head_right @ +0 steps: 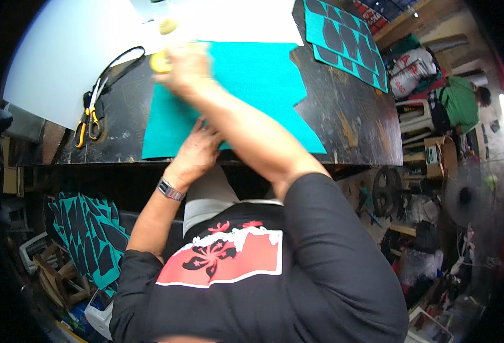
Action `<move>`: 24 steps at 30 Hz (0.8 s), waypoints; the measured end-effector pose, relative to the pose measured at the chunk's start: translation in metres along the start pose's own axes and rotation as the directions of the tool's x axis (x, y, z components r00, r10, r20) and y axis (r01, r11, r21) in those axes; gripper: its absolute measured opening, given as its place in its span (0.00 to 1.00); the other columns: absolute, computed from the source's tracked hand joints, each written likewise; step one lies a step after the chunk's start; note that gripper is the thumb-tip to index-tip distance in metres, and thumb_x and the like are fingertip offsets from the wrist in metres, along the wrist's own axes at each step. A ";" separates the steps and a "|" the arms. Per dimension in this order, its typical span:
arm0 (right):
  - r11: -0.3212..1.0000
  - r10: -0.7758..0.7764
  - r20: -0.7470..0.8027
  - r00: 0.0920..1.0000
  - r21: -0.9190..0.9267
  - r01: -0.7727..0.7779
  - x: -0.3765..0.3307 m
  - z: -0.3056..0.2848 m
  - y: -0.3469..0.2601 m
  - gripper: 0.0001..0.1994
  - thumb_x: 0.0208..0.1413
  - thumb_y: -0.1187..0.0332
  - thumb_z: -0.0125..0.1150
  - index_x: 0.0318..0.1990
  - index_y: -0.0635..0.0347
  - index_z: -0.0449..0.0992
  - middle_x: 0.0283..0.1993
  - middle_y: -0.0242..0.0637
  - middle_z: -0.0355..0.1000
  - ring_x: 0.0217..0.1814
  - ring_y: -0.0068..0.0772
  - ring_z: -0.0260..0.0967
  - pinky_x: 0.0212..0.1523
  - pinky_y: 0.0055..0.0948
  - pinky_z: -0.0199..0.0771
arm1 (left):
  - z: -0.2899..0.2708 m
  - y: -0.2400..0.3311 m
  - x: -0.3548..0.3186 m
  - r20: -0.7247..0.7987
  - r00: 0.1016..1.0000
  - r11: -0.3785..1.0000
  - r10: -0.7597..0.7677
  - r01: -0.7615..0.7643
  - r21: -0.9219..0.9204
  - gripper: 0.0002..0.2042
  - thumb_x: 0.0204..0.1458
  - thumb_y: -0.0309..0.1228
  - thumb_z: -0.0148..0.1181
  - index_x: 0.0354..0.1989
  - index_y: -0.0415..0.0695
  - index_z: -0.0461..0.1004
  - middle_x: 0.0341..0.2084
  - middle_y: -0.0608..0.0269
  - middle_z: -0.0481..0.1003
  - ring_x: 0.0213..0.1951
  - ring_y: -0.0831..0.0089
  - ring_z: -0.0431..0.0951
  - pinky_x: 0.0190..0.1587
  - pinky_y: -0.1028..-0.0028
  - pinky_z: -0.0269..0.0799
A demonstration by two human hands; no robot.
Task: The person repeatedly rubs teal-colored material sheets on a dark worktable using a yellow round tool. The person handles multiple sheets, flipping and repositioning them while continuing to rub the surface. The person also uses scissors to cut a sheet at the start.
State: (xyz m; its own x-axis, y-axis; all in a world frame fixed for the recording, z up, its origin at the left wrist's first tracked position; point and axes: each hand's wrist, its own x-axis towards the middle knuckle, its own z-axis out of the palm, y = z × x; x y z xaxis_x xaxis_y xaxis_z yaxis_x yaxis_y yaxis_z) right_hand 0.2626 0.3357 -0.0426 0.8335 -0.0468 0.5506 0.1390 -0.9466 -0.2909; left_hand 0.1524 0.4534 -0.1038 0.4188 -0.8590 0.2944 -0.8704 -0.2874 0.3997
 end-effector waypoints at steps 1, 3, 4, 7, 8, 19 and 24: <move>0.999 -0.045 0.036 0.998 0.011 0.045 0.010 0.015 -0.028 0.33 0.39 0.46 0.77 0.55 0.43 0.78 0.54 0.51 0.74 0.56 0.53 0.70 0.53 0.48 0.74 | 0.003 -0.004 0.002 -0.020 1.000 0.991 -0.014 0.011 -0.132 0.25 0.54 0.25 0.59 0.63 0.41 0.68 0.60 0.45 0.70 0.66 0.52 0.66 0.70 0.48 0.55; 0.998 0.055 0.096 0.994 0.023 -0.058 0.018 0.032 -0.071 0.34 0.39 0.45 0.77 0.57 0.41 0.78 0.59 0.56 0.71 0.58 0.59 0.67 0.54 0.47 0.74 | 0.009 -0.004 0.002 -0.152 0.984 0.956 -0.088 0.041 -0.290 0.22 0.57 0.28 0.57 0.61 0.39 0.69 0.56 0.45 0.74 0.63 0.51 0.69 0.68 0.47 0.57; 0.998 0.056 0.166 0.985 -0.001 -0.056 0.021 0.031 -0.073 0.34 0.39 0.45 0.77 0.57 0.40 0.78 0.59 0.57 0.70 0.58 0.61 0.67 0.55 0.46 0.74 | 0.008 -0.004 0.000 -0.067 0.992 0.966 -0.109 0.089 -0.242 0.22 0.58 0.29 0.56 0.61 0.39 0.68 0.55 0.46 0.74 0.62 0.50 0.69 0.67 0.47 0.57; 1.000 0.005 0.191 0.981 0.012 -0.008 0.006 -0.001 -0.047 0.35 0.39 0.45 0.77 0.59 0.39 0.77 0.60 0.54 0.71 0.59 0.58 0.68 0.56 0.46 0.74 | 0.005 0.001 0.002 -0.127 0.991 0.999 -0.042 0.039 -0.019 0.24 0.56 0.27 0.59 0.63 0.39 0.68 0.60 0.46 0.71 0.65 0.50 0.67 0.69 0.49 0.56; 0.992 -0.128 0.120 0.984 -0.006 0.130 -0.004 -0.021 -0.017 0.35 0.40 0.46 0.77 0.60 0.40 0.77 0.57 0.47 0.74 0.59 0.52 0.70 0.58 0.47 0.73 | 0.003 0.006 0.000 -0.036 0.992 0.990 -0.120 0.123 0.063 0.29 0.52 0.24 0.63 0.66 0.43 0.66 0.66 0.49 0.66 0.69 0.53 0.63 0.71 0.50 0.53; 0.971 0.076 -0.047 0.996 -0.225 -0.084 -0.094 -0.131 0.129 0.36 0.43 0.44 0.74 0.62 0.37 0.76 0.57 0.52 0.70 0.59 0.53 0.72 0.57 0.46 0.76 | -0.010 0.020 0.001 0.062 0.996 0.997 0.064 -0.067 0.042 0.31 0.54 0.24 0.62 0.69 0.54 0.65 0.68 0.59 0.65 0.71 0.60 0.61 0.74 0.53 0.50; 0.999 -0.050 0.104 0.993 0.025 0.048 -0.031 -0.027 -0.026 0.36 0.39 0.46 0.77 0.62 0.31 0.76 0.62 0.57 0.67 0.57 0.60 0.70 0.56 0.50 0.76 | -0.001 0.009 -0.006 -0.042 0.992 0.992 0.123 -0.123 -0.013 0.19 0.62 0.29 0.50 0.62 0.50 0.71 0.62 0.56 0.72 0.67 0.59 0.66 0.70 0.54 0.58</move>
State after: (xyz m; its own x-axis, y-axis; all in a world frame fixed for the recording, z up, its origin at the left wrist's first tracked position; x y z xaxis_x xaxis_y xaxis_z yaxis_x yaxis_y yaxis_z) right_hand 0.2188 0.3536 -0.0305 0.8764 0.0339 0.4804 0.1918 -0.9396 -0.2836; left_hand 0.1420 0.4564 -0.1011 0.3194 -0.8690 0.3778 -0.9120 -0.1738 0.3714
